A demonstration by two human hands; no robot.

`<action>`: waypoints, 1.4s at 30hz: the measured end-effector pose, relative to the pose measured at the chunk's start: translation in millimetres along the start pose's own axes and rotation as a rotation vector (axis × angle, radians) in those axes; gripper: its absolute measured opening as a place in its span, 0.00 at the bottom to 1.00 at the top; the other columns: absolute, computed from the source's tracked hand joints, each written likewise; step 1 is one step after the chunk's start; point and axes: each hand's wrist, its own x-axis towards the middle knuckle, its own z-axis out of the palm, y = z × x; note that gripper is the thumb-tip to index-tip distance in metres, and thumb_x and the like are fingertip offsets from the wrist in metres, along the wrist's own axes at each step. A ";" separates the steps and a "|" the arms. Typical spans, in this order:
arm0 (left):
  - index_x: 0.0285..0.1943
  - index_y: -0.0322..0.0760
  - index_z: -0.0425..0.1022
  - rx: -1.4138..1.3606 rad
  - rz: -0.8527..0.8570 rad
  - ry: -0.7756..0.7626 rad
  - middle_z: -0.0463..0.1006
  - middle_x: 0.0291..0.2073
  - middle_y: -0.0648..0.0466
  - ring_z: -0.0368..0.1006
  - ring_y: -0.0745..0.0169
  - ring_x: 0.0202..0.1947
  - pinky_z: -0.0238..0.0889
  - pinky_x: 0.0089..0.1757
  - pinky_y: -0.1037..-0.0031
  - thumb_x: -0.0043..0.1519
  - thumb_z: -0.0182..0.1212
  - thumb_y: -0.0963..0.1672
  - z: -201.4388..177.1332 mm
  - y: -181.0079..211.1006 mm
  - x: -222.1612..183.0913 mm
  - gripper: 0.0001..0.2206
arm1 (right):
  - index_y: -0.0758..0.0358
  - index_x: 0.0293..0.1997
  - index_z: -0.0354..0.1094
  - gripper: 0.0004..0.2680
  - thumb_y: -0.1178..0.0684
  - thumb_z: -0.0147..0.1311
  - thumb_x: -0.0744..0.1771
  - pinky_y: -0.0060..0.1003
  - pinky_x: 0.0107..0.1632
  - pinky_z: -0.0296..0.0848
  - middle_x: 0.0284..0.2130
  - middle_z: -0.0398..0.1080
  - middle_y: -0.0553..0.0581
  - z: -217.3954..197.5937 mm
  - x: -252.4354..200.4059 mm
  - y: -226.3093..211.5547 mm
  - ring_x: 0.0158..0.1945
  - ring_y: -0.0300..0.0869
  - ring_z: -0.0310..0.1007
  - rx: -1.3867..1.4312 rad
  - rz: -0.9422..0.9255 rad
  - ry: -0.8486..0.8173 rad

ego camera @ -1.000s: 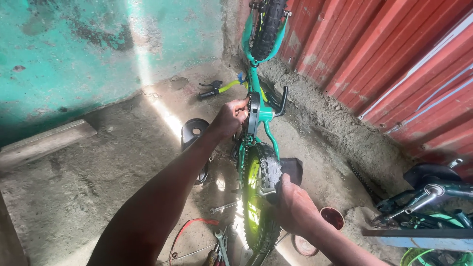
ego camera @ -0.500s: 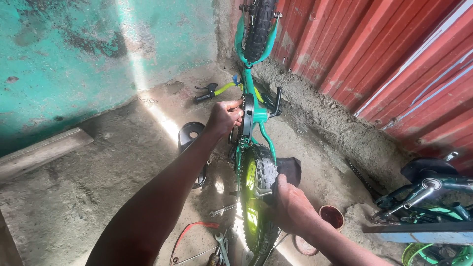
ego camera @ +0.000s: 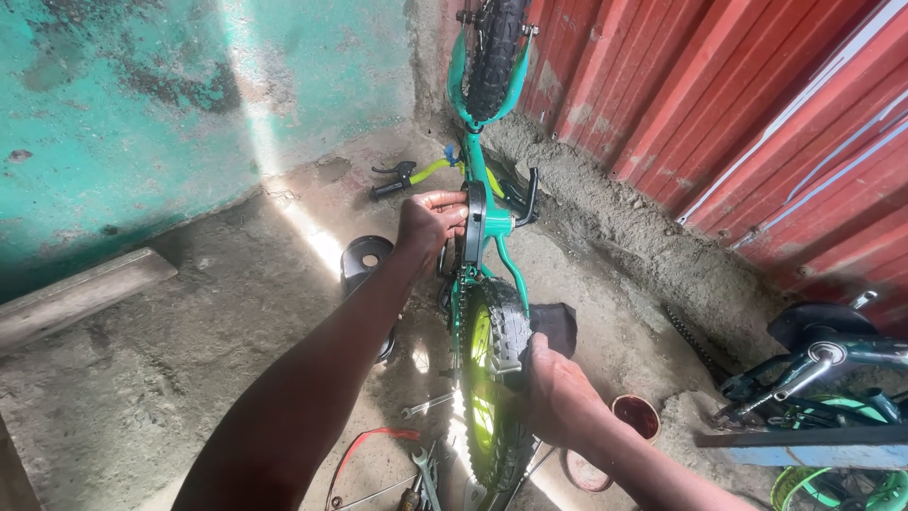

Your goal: The person is installing and securing a chain guard on a small green bicycle, using their hands to align it and a wrench to tighten the fasteners.

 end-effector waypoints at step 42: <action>0.54 0.33 0.73 0.591 -0.121 0.127 0.76 0.31 0.48 0.70 0.61 0.26 0.64 0.30 0.69 0.60 0.47 0.42 11.2 -32.2 -50.6 0.16 | 0.63 0.42 0.57 0.12 0.48 0.55 0.65 0.41 0.47 0.82 0.39 0.77 0.59 14.2 21.2 21.9 0.43 0.47 0.80 -0.016 -0.100 0.115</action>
